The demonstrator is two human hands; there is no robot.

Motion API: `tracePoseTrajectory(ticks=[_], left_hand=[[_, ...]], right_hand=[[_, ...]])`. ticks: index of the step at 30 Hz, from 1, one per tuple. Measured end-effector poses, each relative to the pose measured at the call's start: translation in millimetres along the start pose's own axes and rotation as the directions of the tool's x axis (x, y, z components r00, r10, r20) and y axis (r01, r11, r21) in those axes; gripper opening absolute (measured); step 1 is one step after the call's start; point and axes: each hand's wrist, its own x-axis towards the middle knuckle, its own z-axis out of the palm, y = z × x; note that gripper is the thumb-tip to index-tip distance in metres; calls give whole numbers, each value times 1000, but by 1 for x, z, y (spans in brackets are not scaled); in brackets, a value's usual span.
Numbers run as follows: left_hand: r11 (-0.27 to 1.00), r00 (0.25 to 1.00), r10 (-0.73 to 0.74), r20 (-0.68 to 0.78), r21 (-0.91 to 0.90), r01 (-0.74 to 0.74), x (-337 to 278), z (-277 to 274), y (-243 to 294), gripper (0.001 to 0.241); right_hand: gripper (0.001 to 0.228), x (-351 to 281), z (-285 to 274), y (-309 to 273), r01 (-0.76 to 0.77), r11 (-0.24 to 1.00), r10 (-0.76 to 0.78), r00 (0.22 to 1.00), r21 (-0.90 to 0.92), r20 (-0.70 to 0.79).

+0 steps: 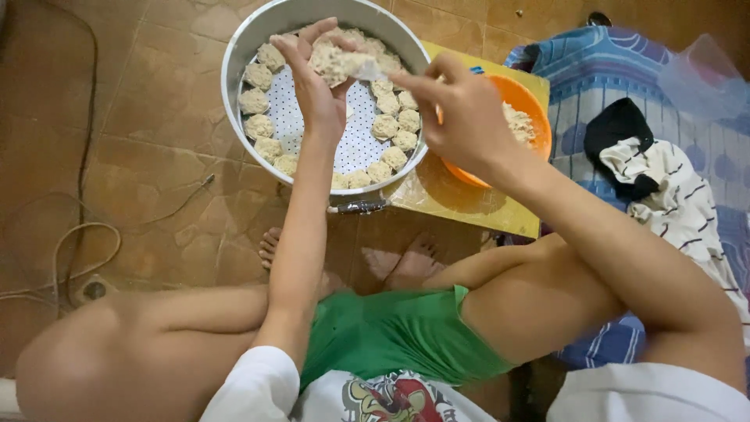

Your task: Filling small dough balls with a mixture using a spoon and arranging them in a steamer pot.

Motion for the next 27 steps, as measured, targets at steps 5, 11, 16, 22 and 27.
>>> tracePoseTrajectory(ticks=[5,11,16,22,27], left_hand=[[1000,1000,12,-16,-15,-12,-2,10,4,80],[999,999,14,-42,53,-12,1,2,-3,87],[1000,999,-11,-31,-3,11,-2,9,4,92],[1000,1000,-10,16,24,10,0,10,3,94],[994,997,-73,-28,76,75,0,1,-2,91]], right_hand=[[48,-3,6,0,-25,986,45,992,-166,121],[42,-2,6,-4,16,989,-19,1000,-145,-16],[49,0,10,-2,-16,971,47,991,-237,126],[48,1,17,1,8,972,15,995,-234,99],[47,1,2,-8,24,982,-21,1000,-188,17]])
